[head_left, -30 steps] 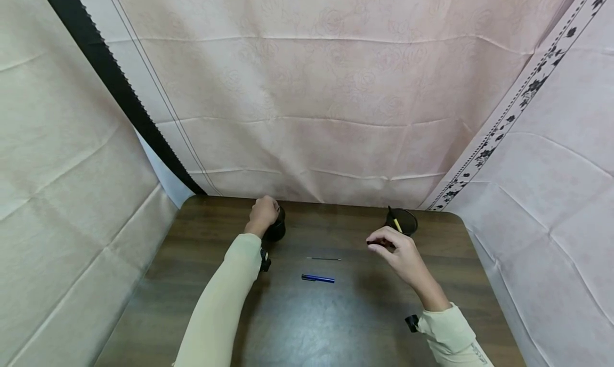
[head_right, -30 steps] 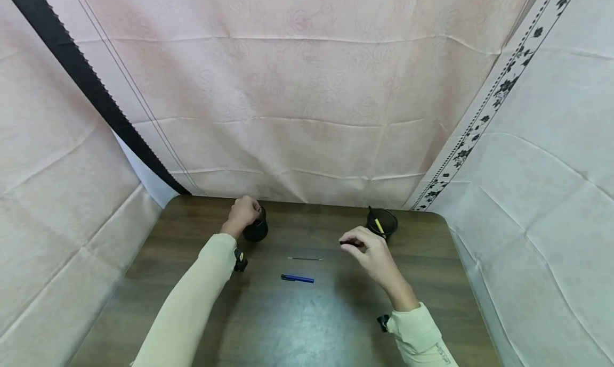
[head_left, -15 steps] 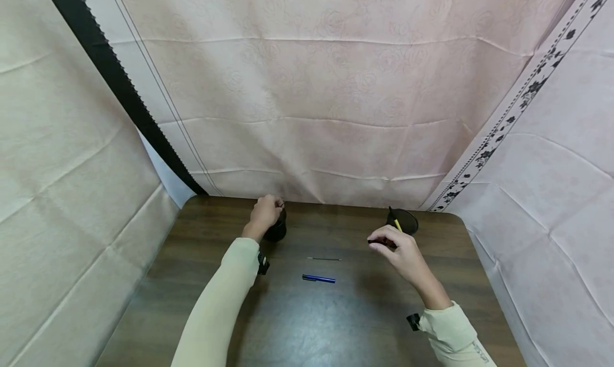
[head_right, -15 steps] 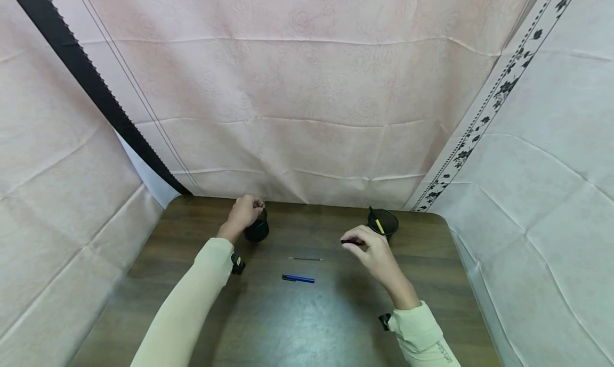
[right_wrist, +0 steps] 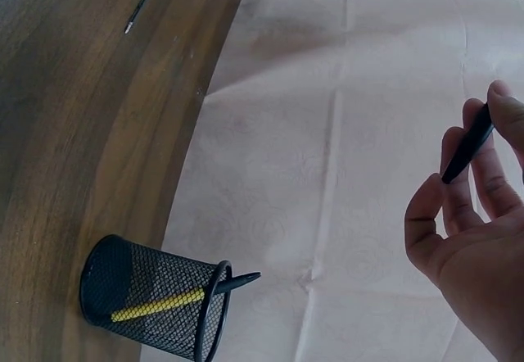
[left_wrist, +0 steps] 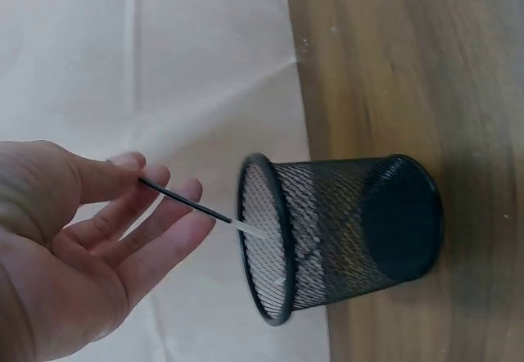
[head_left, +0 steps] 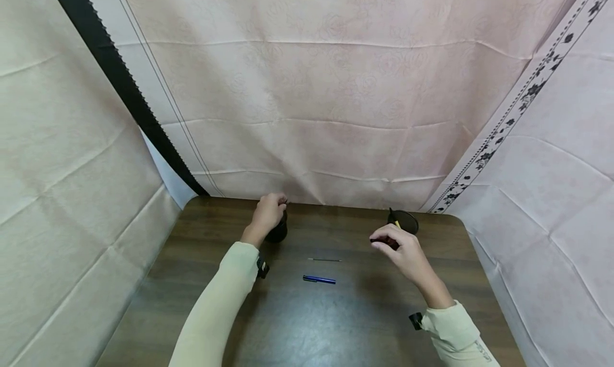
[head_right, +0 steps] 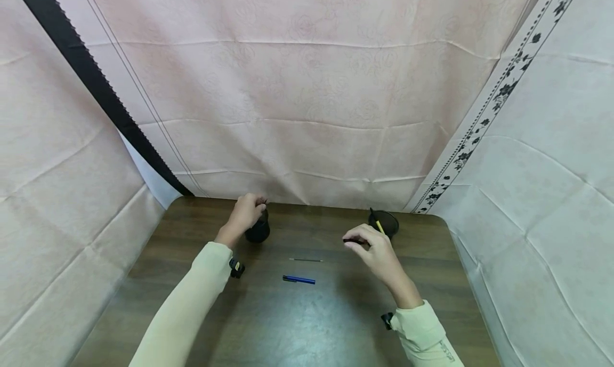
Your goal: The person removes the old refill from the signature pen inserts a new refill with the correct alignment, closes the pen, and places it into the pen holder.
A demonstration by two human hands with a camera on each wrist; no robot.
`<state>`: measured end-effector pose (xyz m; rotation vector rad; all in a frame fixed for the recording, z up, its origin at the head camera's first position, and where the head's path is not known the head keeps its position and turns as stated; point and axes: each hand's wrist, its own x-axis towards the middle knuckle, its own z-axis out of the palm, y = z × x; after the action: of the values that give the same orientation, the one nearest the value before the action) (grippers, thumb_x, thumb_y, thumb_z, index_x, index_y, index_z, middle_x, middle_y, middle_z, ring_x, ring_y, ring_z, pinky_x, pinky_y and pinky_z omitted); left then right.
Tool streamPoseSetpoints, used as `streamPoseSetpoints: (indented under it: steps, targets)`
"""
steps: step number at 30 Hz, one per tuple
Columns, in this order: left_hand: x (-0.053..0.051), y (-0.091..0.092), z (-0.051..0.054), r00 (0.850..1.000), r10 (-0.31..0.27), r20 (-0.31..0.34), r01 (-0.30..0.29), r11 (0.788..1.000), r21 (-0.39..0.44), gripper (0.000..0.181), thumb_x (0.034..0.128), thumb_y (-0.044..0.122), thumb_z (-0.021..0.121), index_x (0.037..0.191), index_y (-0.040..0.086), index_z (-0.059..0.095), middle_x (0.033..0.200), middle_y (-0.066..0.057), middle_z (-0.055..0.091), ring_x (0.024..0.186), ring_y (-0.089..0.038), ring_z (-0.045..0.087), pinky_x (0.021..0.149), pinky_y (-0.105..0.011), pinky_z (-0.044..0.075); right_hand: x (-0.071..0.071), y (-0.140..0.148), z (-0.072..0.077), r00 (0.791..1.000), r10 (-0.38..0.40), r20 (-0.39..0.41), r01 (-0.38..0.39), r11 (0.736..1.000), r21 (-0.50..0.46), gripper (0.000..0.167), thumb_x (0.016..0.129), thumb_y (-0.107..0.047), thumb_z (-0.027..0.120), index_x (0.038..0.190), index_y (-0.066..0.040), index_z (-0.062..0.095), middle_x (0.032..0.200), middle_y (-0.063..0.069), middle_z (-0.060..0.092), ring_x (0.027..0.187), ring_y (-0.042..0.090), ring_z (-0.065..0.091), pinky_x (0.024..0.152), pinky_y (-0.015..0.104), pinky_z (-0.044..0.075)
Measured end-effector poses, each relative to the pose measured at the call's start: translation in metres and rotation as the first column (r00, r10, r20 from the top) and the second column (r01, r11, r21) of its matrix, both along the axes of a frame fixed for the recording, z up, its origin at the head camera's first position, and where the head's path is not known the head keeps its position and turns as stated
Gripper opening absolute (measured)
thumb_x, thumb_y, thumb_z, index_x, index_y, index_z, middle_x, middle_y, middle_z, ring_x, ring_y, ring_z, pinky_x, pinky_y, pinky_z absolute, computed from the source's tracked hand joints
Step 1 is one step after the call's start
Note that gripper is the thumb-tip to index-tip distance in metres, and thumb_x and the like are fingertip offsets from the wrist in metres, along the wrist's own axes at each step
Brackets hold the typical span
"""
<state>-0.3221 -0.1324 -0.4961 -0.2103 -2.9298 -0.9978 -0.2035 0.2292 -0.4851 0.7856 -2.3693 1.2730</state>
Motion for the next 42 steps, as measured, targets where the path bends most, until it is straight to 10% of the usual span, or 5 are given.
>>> streamPoseSetpoints:
  steps: [29,42]
  targets:
    - [0.052,0.037,0.037,0.988,-0.131,-0.078,0.13,0.991,-0.015,0.021,0.0991,0.009,0.069,0.118,0.01,0.078,0.114,-0.008,0.077,0.101,-0.023,0.072,0.081,-0.037,0.059,-0.006,0.0,0.009,0.995,-0.072,-0.074,0.078,0.993,0.088,0.023,0.085,0.003,0.08,0.102,-0.013,0.076,0.101,-0.005,0.072,0.09,0.009,0.061,0.073,0.022,0.05]
    - [0.077,0.053,0.039,0.936,-0.232,-0.266,0.228,0.973,-0.044,0.016,0.0961,0.013,0.074,0.11,0.01,0.081,0.1,-0.004,0.077,0.087,-0.016,0.071,0.073,-0.031,0.058,-0.01,-0.004,0.013,0.986,-0.07,-0.153,0.092,0.986,0.142,0.028,0.083,0.007,0.08,0.104,-0.012,0.077,0.104,-0.003,0.074,0.098,0.015,0.064,0.086,0.017,0.045]
